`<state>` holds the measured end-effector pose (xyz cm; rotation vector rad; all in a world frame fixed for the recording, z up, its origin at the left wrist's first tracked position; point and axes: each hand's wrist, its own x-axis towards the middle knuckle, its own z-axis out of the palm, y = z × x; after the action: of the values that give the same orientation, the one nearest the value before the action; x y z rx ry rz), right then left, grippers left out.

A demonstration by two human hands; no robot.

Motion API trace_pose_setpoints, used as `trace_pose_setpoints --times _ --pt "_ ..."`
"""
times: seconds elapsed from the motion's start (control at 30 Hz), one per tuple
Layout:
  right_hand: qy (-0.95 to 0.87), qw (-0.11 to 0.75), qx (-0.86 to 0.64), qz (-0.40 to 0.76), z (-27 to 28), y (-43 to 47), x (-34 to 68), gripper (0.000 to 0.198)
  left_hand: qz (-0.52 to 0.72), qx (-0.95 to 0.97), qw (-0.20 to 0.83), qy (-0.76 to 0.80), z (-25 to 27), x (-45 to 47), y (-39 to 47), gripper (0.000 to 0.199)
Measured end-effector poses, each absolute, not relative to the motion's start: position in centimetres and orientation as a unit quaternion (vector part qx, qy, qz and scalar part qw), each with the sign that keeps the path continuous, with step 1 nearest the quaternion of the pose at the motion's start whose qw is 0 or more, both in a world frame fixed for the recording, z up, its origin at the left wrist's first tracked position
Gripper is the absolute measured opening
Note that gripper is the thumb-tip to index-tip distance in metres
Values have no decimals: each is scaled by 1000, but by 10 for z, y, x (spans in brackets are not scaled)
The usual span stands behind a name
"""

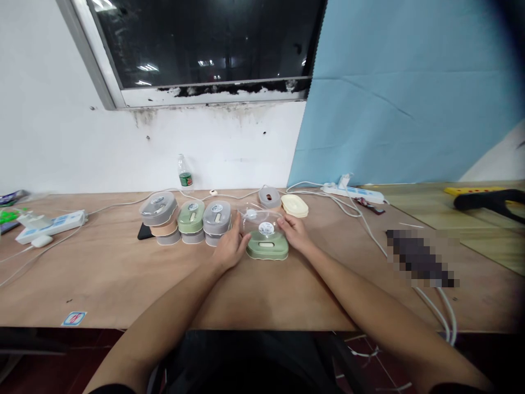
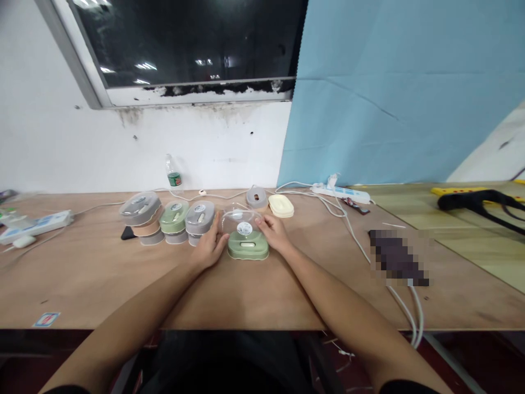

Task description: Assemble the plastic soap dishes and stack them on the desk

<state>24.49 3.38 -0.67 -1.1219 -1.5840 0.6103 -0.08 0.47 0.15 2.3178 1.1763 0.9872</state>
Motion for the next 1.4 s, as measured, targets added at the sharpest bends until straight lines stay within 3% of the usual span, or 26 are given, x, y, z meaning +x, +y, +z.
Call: trace_pose_setpoints --times 0.2,0.4,0.57,1.03,1.2,1.4 --pt "-707 446 -503 219 0 31 253 58 328 808 221 437 2 0 4 66" --pt "-746 237 -556 281 14 33 273 63 290 802 276 442 -7 10 9 70" --pt "-697 161 -597 365 19 31 280 63 220 829 248 451 2 13 2 77" --pt "-681 265 -550 405 -1 36 273 48 216 845 175 457 5 4 1 65" --pt "-684 276 -533 415 -5 39 277 47 208 853 184 442 3 -1 5 72" --pt "-695 271 -519 417 -5 39 278 48 212 864 197 411 11 -1 3 60"
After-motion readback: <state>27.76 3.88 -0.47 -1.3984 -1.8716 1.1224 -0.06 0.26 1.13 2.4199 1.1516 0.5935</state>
